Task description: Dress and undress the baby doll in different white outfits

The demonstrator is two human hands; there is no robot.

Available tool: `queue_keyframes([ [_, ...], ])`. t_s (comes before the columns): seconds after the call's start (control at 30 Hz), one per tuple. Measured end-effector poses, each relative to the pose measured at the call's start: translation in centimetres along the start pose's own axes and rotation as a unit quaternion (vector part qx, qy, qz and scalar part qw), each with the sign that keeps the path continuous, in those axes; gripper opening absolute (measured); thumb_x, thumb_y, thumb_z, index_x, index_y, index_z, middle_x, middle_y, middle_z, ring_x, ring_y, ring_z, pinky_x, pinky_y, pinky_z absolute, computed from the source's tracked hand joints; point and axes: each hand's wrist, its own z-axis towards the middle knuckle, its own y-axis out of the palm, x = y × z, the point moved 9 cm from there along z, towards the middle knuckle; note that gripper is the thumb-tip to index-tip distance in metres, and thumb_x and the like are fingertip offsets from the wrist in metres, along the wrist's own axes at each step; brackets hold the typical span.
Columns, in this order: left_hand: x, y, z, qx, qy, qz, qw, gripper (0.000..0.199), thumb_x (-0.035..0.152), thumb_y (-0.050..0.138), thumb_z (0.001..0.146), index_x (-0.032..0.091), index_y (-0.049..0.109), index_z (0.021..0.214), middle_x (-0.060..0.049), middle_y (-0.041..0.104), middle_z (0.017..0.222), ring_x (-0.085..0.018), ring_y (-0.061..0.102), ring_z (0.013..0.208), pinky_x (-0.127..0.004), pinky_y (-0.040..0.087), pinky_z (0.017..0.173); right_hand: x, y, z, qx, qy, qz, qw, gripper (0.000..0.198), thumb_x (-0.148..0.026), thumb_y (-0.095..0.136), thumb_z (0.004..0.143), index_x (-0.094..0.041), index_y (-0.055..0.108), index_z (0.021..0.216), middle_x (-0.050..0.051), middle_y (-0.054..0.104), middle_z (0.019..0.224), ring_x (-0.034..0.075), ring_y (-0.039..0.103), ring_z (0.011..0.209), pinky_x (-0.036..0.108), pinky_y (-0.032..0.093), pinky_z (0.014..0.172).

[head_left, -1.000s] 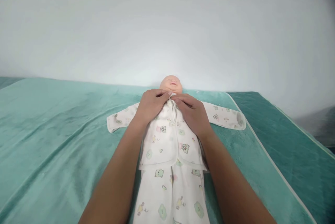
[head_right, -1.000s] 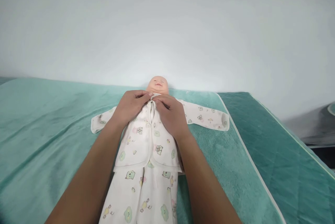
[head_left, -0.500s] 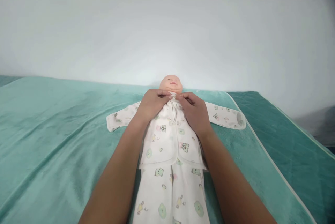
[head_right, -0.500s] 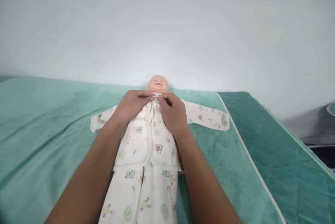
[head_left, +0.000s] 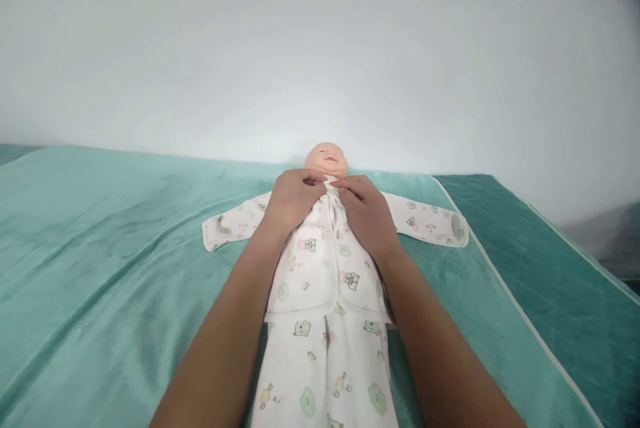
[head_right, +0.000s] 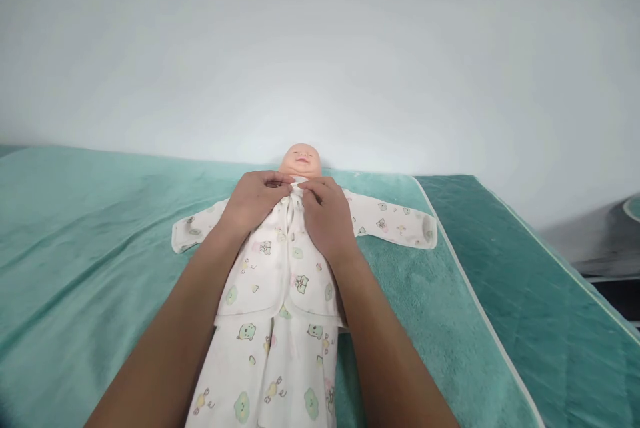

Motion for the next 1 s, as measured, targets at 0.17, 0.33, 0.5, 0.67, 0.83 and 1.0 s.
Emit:
queue_keyframes([
  [0.17,-0.2,0.1,0.2,-0.010,0.002,-0.008,1.000,0.026,0.026,0.061,0.075,0.020,0.075,0.096,-0.004,0.073,0.086,-0.018,0.063,0.077,-0.030,0.046,0.069,0.1,0.1,0.1,-0.006,-0.001,0.000,1.000,0.023,-0.024,0.048,0.084,-0.025,0.070,0.089,0.002,0.067,0.108,0.022,0.057,0.109,0.042,0.038,0.101],
  [0.33,-0.2,0.1,0.2,-0.011,-0.001,-0.023,1.000,0.023,0.025,0.063,0.074,0.019,0.075,0.092,-0.005,0.074,0.092,-0.019,0.065,0.083,-0.031,0.048,0.074,0.0,0.2,0.1,-0.016,0.002,-0.002,1.000,0.022,-0.025,0.048,0.085,-0.025,0.069,0.088,0.002,0.066,0.109,0.022,0.056,0.109,0.042,0.037,0.101],
  [0.5,-1.2,0.4,0.5,-0.021,-0.020,-0.092,0.995,0.021,0.023,0.066,0.071,0.019,0.072,0.091,-0.007,0.073,0.097,-0.019,0.066,0.085,-0.030,0.050,0.075,0.1,0.2,0.1,-0.018,0.000,0.002,1.000,0.022,-0.025,0.048,0.084,-0.025,0.069,0.088,0.002,0.067,0.109,0.023,0.056,0.109,0.042,0.037,0.100],
  [0.67,-1.8,0.7,0.9,-0.039,-0.020,-0.140,0.989,0.022,0.021,0.067,0.071,0.018,0.070,0.092,-0.006,0.071,0.093,-0.016,0.064,0.080,-0.029,0.049,0.072,0.0,0.2,0.0,-0.013,-0.007,0.019,1.000,0.018,-0.024,0.049,0.083,-0.025,0.067,0.085,0.001,0.067,0.106,0.021,0.057,0.106,0.040,0.039,0.098],
  [0.83,-1.4,0.7,0.8,-0.052,0.006,-0.139,0.989,0.017,0.020,0.065,0.076,0.017,0.067,0.093,-0.005,0.069,0.093,-0.015,0.063,0.084,-0.029,0.048,0.078,0.0,0.2,0.0,-0.018,0.005,0.021,1.000,0.016,-0.024,0.050,0.083,-0.024,0.065,0.085,0.001,0.066,0.106,0.020,0.057,0.106,0.039,0.039,0.097],
  [1.0,-0.9,1.1,0.7,-0.077,0.016,-0.147,0.986,0.016,0.020,0.060,0.080,0.017,0.066,0.094,-0.005,0.068,0.097,-0.015,0.062,0.087,-0.029,0.047,0.080,-0.1,0.3,0.0,-0.027,0.001,0.023,0.999,0.014,-0.026,0.051,0.084,-0.024,0.064,0.084,0.001,0.065,0.108,0.020,0.056,0.107,0.039,0.038,0.098],
])
